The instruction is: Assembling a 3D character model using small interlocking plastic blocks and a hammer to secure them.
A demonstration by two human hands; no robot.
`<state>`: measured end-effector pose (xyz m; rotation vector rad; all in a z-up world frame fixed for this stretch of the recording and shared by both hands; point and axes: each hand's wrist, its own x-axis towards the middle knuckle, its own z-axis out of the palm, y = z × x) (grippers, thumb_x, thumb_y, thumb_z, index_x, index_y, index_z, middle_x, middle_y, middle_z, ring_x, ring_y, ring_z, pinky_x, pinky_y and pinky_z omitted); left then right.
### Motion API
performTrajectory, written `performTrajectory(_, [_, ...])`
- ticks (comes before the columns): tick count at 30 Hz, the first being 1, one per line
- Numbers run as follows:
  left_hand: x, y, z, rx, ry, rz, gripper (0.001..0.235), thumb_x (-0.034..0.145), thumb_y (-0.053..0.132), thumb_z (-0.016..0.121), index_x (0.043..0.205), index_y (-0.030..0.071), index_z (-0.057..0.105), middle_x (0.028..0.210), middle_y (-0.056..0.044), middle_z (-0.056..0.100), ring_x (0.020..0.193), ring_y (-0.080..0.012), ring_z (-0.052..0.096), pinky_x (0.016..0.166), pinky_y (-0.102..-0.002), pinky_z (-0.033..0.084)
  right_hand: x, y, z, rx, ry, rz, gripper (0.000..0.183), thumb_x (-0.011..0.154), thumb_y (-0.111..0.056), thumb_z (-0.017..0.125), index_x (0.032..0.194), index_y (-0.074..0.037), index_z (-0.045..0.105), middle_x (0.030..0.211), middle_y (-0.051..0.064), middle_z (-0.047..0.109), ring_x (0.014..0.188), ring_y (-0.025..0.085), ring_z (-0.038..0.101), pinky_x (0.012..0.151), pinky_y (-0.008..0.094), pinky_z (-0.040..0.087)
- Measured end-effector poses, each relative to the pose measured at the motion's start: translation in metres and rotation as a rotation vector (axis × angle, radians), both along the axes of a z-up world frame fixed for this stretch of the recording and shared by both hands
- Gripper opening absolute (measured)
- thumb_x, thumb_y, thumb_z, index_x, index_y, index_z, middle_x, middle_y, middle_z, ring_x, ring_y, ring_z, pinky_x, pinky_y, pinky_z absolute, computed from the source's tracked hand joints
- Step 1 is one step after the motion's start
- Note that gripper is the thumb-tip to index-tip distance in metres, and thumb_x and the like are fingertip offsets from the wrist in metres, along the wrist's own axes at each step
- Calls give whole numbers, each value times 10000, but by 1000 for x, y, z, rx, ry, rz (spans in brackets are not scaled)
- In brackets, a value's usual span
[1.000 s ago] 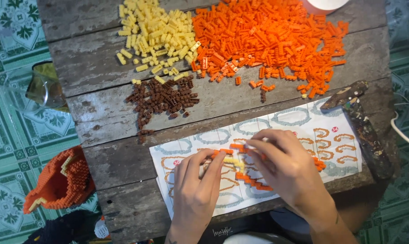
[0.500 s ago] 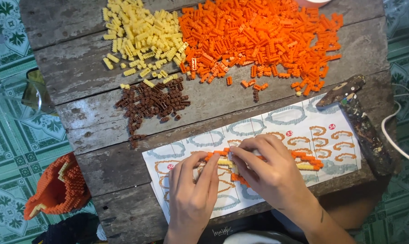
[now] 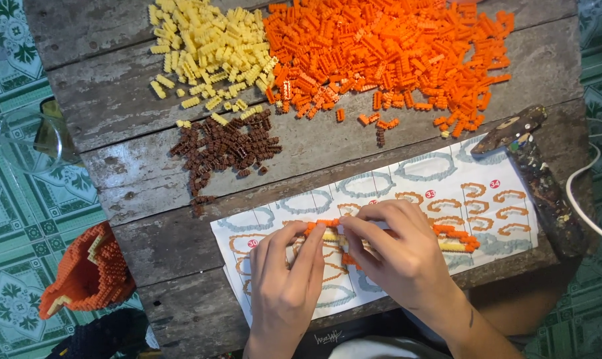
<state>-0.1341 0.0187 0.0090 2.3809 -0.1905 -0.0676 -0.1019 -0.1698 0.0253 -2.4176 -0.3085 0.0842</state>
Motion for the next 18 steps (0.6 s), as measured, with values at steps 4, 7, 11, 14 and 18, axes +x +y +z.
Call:
performTrajectory(4, [2,0,2,-15,2,-1,435,844,-29,857,1277,15,836,1302,-140,709,1129,-275,682,1004,-427,536,0,0,-3,-14,-20,3,308,763,-9,940,1054,-46,845,1059,61,759,944,227,667,864,364,556])
performTrajectory(7, [1,0,1,-11,3,2,407,855,-20,861,1261,6,841,1305,-141,711,1132,-273,683,1007,-429,540,0,0,-4,-16,-29,8,316,768,2,934,1064,-51,839,1054,54,758,927,215,672,857,357,549])
performTrajectory(11, [0,1,0,-18,8,-2,410,850,-20,861,1259,3,837,1305,-148,717,1145,-277,686,1009,-431,545,-1,0,-5,-19,-21,4,313,766,-9,941,1062,-58,851,1046,52,767,926,208,670,860,357,548])
performTrajectory(14, [0,1,1,-20,20,-6,432,842,-22,865,1271,13,833,1312,-145,713,1158,-279,684,1016,-433,542,-1,0,-6,-25,-28,10,328,762,-9,941,1073,-64,850,1055,52,769,931,209,671,855,357,548])
performTrajectory(18, [0,1,0,-19,19,-10,448,837,-25,867,1281,19,828,1324,-150,706,1169,-284,684,1027,-439,538,-3,-1,-4,-51,-20,36,412,734,-23,936,1133,-80,853,1089,51,750,925,213,648,862,364,533])
